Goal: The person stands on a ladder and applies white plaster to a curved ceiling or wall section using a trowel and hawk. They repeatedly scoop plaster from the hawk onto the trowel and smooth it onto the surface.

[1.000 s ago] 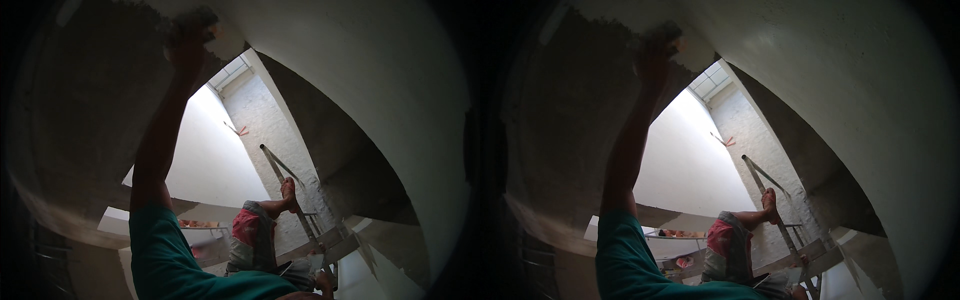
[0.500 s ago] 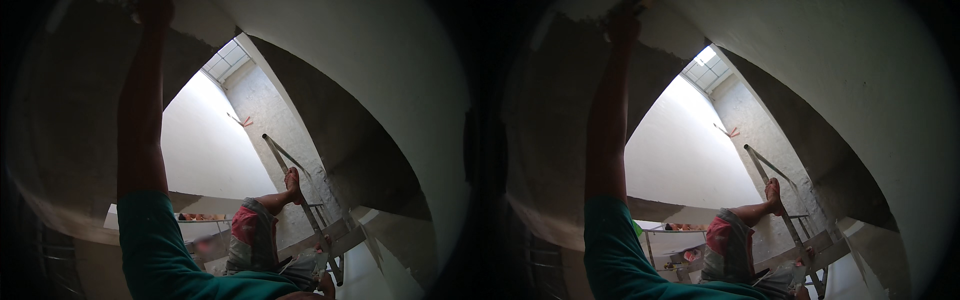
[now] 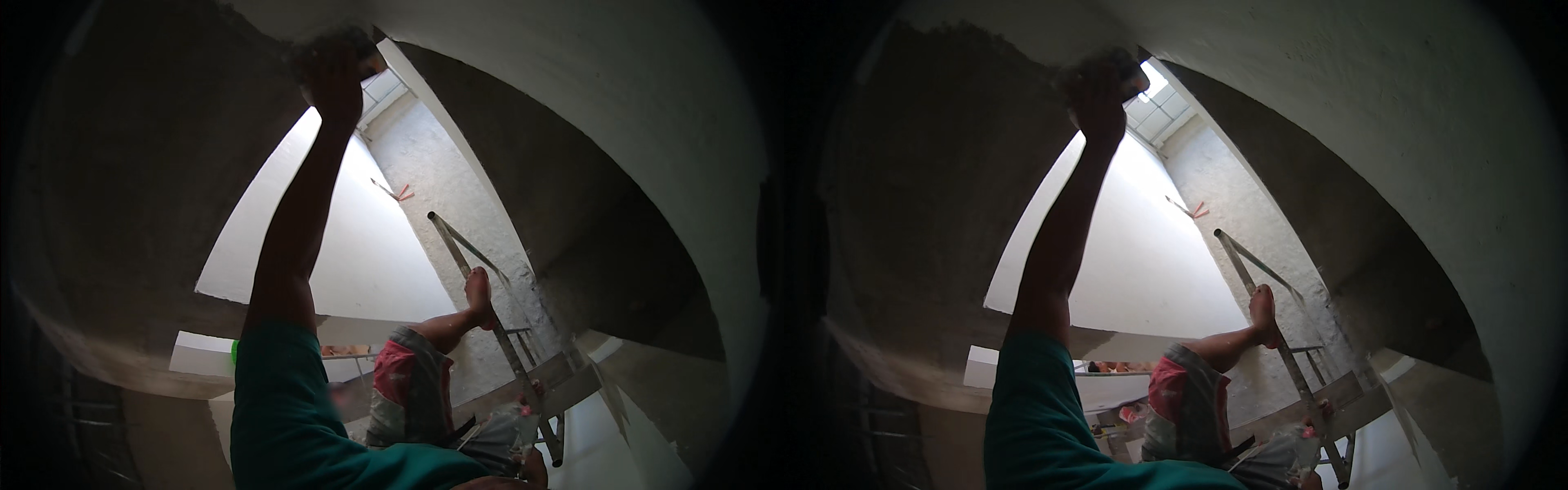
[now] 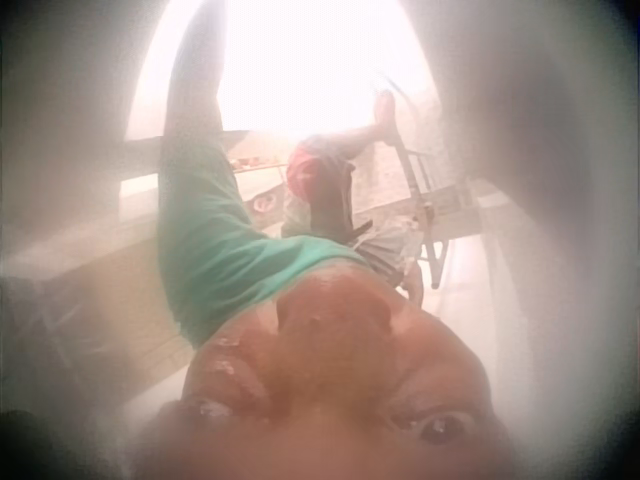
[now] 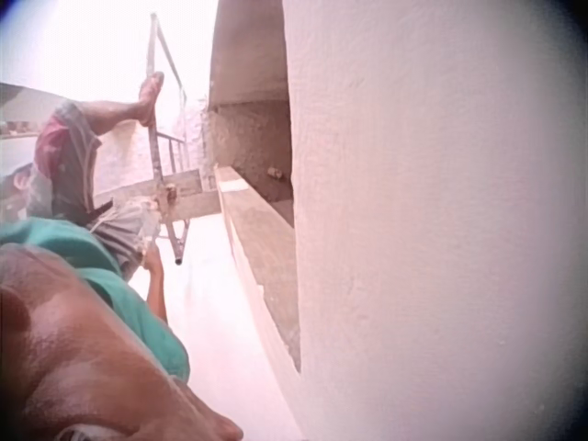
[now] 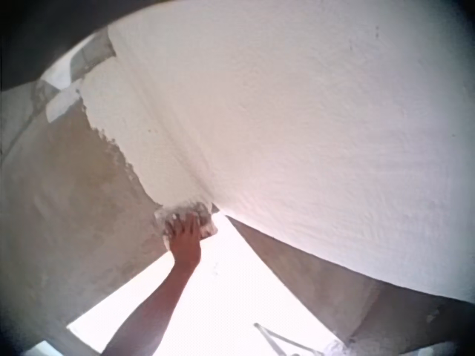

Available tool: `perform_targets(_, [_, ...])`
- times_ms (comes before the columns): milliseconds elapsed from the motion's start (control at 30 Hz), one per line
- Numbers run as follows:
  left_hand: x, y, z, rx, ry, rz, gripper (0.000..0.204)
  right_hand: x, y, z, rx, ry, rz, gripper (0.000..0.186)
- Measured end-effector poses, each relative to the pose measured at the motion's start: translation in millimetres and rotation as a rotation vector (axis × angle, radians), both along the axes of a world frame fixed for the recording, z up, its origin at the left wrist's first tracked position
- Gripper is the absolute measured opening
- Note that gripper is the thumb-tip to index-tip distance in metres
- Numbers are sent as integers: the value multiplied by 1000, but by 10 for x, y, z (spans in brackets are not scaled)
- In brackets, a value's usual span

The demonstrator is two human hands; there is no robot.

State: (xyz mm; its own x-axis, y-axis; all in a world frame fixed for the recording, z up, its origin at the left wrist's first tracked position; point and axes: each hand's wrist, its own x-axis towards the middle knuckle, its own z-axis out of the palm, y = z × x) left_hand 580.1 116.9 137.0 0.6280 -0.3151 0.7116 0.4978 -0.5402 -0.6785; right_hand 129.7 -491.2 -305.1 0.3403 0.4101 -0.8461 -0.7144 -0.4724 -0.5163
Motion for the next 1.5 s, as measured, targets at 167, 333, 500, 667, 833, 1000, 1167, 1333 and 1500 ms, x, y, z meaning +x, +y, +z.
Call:
perform_targets(167, [-442,-364,-85,-95,145,39,46,28,53,-97,-2,-12,24,18])
perform_targets(333, [-365,-69,1391,83,-15,-176,52,90,111,-139,-4,-16,67,19])
perform_targets(500, [21,-65,2307,192,-203,181,52,53,120,-162,-29,-24,70,21])
perform_targets(667, [-29,482,2760,58,-106,84,52,40,23,-311,-16,-38,154,24])
perform_targets(833, [267,160,2355,198,-201,223,54,-513,-140,-704,175,115,-151,33])
perform_targets(1000, [-139,520,2767,381,-94,76,59,-582,-282,-1406,234,-356,197,34])
perform_targets(1167, [89,-296,2481,-68,-199,170,47,-466,-235,-1053,156,-151,57,32])
perform_targets(1333, [32,-365,2386,-103,-171,246,47,-119,-118,-635,109,-34,39,30])
perform_targets(1500, [166,-295,1834,-132,-137,225,48,-74,-109,-459,77,18,-7,29])
